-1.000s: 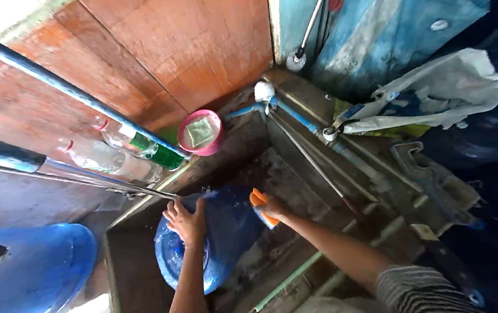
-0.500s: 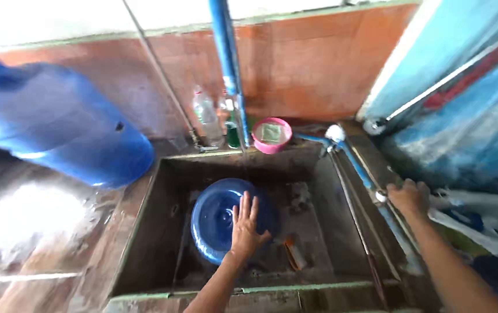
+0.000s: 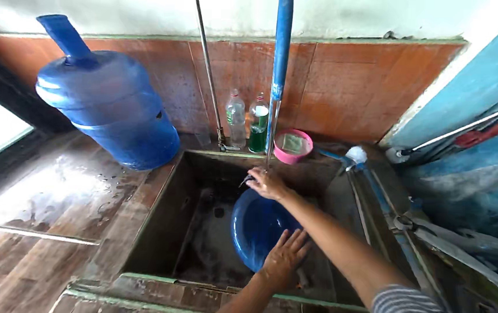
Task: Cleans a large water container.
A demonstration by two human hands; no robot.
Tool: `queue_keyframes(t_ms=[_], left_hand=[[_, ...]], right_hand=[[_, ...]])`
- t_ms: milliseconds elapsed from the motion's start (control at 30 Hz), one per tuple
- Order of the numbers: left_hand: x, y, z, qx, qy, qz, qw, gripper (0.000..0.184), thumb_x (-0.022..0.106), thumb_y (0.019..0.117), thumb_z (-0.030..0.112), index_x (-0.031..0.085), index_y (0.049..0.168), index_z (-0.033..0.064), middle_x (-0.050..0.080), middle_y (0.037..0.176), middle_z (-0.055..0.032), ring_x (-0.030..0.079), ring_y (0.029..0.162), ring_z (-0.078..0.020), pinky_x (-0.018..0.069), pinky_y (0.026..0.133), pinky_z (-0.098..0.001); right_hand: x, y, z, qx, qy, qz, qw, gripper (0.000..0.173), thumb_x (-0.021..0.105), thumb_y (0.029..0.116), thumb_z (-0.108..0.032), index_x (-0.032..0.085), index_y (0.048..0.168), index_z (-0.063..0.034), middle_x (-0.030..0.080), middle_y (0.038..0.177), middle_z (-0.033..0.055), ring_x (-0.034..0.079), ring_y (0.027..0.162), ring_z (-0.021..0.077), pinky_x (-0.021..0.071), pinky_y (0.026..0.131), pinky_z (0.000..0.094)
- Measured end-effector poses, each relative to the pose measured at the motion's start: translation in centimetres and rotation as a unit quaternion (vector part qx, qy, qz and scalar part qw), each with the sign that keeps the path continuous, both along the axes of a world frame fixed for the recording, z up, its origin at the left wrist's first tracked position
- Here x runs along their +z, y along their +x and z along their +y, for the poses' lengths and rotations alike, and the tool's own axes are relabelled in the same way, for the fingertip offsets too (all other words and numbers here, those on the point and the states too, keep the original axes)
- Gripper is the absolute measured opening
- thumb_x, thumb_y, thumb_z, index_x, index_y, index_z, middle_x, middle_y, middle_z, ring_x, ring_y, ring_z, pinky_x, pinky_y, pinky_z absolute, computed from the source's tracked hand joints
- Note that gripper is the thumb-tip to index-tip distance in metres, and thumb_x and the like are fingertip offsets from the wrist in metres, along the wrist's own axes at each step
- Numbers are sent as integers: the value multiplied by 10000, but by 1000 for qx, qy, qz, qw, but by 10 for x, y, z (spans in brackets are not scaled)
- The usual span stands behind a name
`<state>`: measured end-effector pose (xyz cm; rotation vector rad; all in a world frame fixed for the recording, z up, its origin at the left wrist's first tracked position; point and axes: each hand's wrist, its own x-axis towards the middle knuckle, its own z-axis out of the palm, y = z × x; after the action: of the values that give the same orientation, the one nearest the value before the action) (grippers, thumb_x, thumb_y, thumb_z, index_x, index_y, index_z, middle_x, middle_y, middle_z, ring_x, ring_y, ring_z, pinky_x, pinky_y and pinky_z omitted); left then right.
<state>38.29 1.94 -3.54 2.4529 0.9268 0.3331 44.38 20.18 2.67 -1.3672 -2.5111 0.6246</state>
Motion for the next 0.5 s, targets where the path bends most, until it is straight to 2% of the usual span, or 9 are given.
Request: queue_keyframes(t_ms=[67, 100, 133, 200, 267, 333, 400, 467, 500], left_hand=[[-5, -7, -8, 37, 38, -2, 999, 689, 744, 885, 167, 488, 1518, 67, 437, 1595, -139, 364, 1509, -295, 222, 1237, -557], [-7, -13, -7, 82, 65, 3, 995, 623, 689, 943, 238, 499, 1513, 72, 457, 1585, -119, 394, 1493, -283, 237, 1227, -574], [-9, -20, -5, 136, 90, 11, 987, 588, 638, 981, 315, 515, 1501, 68, 466, 1580, -113, 414, 1481, -287, 239, 1212, -612], [-6, -36, 8, 238, 120, 16, 964, 562, 565, 1010, 374, 560, 1455, 31, 492, 1554, -144, 444, 1454, -350, 242, 1175, -687], [-1, -53, 28, 301, 119, 10, 946, 606, 574, 1000, 386, 536, 1464, 0, 440, 1578, -198, 402, 1470, -402, 201, 1180, -706], [5, -62, 47, 349, 120, 16, 929, 711, 563, 992, 447, 453, 1515, -22, 371, 1605, -243, 347, 1497, -417, 151, 1174, -733], [16, -62, 71, 374, 97, 48, 921, 784, 527, 995, 526, 368, 1575, 25, 296, 1638, -253, 261, 1526, -445, 83, 1157, -770], [29, -53, 100, 390, 55, 67, 917, 810, 483, 1005, 583, 362, 1576, 22, 313, 1629, -258, 211, 1527, -491, 68, 1153, -776], [38, -44, 118, 395, 20, 75, 916, 800, 483, 1013, 587, 395, 1554, 5, 343, 1612, -263, 196, 1527, -500, 67, 1160, -770]], right_hand=[[3, -16, 7, 0, -97, -73, 993, 562, 405, 1091, -479, 633, 1370, -48, 637, 1370, 211, 570, 1328, 367, 403, 1125, 574], [10, -16, 12, -25, -143, -94, 985, 605, 372, 1094, -504, 661, 1303, -15, 641, 1339, 235, 573, 1312, 388, 409, 1101, 596], [15, -11, 17, -58, -173, -94, 979, 629, 350, 1099, -502, 664, 1281, 11, 631, 1342, 254, 563, 1319, 400, 402, 1102, 607], [10, 13, 25, -120, -193, -48, 973, 629, 347, 1106, -481, 652, 1294, 36, 616, 1360, 271, 545, 1336, 407, 376, 1124, 602], [-7, 46, 24, -136, -186, 11, 973, 580, 365, 1111, -454, 590, 1398, -3, 588, 1417, 246, 524, 1370, 377, 351, 1163, 564], [-25, 77, 1, -146, -165, 64, 973, 583, 397, 1100, -467, 486, 1518, -71, 566, 1468, 206, 528, 1386, 336, 369, 1181, 531], [-25, 92, -46, -214, -169, 71, 960, 631, 405, 1095, -473, 412, 1543, -30, 534, 1480, 241, 533, 1370, 368, 392, 1154, 546], [-24, 98, -95, -270, -192, 63, 942, 681, 427, 1086, -486, 390, 1532, 27, 518, 1480, 263, 540, 1353, 387, 409, 1135, 546], [-25, 101, -116, -276, -205, 71, 936, 687, 462, 1076, -484, 410, 1511, 45, 542, 1445, 277, 559, 1327, 396, 424, 1121, 546]])
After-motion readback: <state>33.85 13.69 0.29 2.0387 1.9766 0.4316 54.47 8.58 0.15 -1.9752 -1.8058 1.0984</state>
